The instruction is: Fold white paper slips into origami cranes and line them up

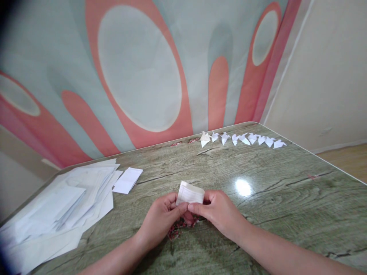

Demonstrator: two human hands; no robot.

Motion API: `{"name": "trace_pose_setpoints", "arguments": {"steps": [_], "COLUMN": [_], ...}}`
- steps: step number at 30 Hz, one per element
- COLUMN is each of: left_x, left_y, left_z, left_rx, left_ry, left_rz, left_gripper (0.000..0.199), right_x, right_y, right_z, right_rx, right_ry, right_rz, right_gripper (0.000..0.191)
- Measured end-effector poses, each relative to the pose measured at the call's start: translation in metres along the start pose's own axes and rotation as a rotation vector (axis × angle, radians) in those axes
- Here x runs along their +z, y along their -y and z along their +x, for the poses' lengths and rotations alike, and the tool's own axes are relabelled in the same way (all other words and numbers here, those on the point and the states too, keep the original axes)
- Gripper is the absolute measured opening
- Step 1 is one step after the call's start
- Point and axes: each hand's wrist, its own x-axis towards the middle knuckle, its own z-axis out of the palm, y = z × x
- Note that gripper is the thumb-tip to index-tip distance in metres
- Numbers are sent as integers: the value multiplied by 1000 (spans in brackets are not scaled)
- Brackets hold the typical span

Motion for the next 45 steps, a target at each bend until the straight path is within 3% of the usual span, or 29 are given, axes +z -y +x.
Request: {"name": "trace_pose_setpoints", "arguments": {"steps": [4,7,11,15,17,20,22,29,33,38,45], "left_x": [-3,-3,-7,-11,-12,-9,-5,8,12,14,9], "left_y": [-2,-1,1,4,5,8,10,15,15,14,13], "left_z": [-2,-3,0,3,4,4,4,3,3,6,7], "left_rx": [6,12,-8,-29,-23,-4,15,-24,-32,3,-7], "left_ry": [-57,-49,-20,9,8,1,5,56,32,-38,120], "left_rz": [143,185,140,58,16,-55,-101,-113,-94,-76,-177], "left_gripper": [23,23,23,25,26,29,31,30,27,25,44], "right_x": [-1,-3,-11,-19,-20,-17,-12,-6,-11,-18,-22], "right_y": [-5,-4,-3,-2,-2,-5,-8,-13,-11,-7,-10], "right_z": [-1,-1,2,5,6,5,3,0,-1,-3,-1], "right_rx": [24,-13,6,-17,-28,-7,-1,-201,-178,-131,-168], "right_ry": [-133,-135,-174,-225,-175,-31,0,-262,-315,-185,-177], "right_rz": [-11,150,354,406,339,84,-78,-437,-469,-406,-482], "right_gripper": [44,43,34,33,35,37,39,39,43,43,37]}}
